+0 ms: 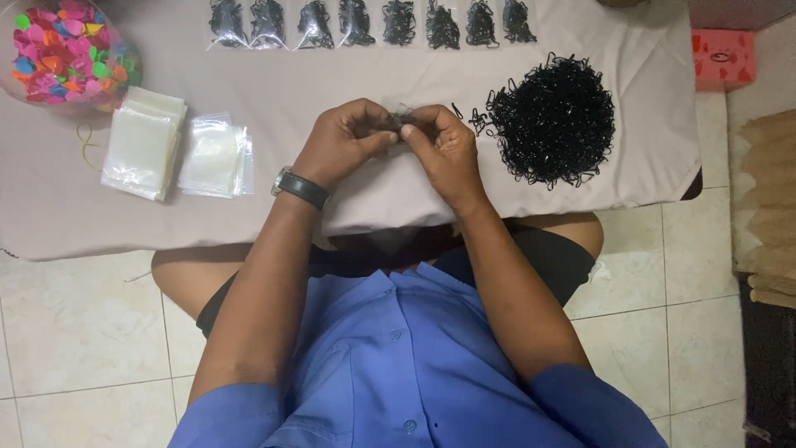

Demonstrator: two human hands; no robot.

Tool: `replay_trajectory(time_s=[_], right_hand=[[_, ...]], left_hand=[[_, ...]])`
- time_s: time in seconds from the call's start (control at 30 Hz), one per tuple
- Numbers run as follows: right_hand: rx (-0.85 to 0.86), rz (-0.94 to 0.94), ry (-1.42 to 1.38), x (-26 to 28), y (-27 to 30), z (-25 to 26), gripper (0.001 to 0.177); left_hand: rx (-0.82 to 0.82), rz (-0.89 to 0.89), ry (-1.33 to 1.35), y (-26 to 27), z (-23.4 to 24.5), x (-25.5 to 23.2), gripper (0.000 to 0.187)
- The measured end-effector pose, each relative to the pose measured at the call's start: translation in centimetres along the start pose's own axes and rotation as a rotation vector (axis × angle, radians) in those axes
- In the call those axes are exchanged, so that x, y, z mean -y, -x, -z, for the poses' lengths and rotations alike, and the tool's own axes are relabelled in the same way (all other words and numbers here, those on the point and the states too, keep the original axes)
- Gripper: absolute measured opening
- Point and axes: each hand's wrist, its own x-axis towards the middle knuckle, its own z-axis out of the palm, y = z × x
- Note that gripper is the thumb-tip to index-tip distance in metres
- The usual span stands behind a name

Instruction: The person counts out small black hair ties and places them into small transparent plastic bags.

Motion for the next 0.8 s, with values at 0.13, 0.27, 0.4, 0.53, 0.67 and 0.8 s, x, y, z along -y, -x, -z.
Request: replay_trajectory(time_s=[0.13, 0.27, 0.4, 0.53, 0.67, 0.8], right_hand=[[-0.017, 0.028, -0.066, -0.5, 0.4, 0.4, 0.023], [-0.166, 0.193, 0.221, -0.2, 0.4, 1.7, 0.022], [-0.206, 0.265, 1.016, 1.4, 0.8, 5.2, 0.037], [-0.195, 0.257, 1.217, -1.0, 0.8, 6.8, 0.029], [-0.273, 0.326, 1.082, -1.6, 0.7, 7.3, 0.025], [-0.28, 0.252, 0.547, 0.0, 0.3, 6.2, 0.024]], left_hand=[[-0.031, -0.006, 0.024, 0.0, -0.1, 1.0, 0.02], [-0.066, -0.049, 0.035, 0.0, -0.2, -0.2, 0.031], [-0.067, -0.032, -0.031, -0.1, -0.4, -0.5, 0.023], [-0.067, -0.004, 0.015, 0.3, -0.6, -1.0, 0.025], [-0.062, -0.041, -0.018, 0.5, -0.4, -1.1, 0.04], [-0.062, -0.036, -0.122, 0.0, -1.0, 0.3, 0.033]])
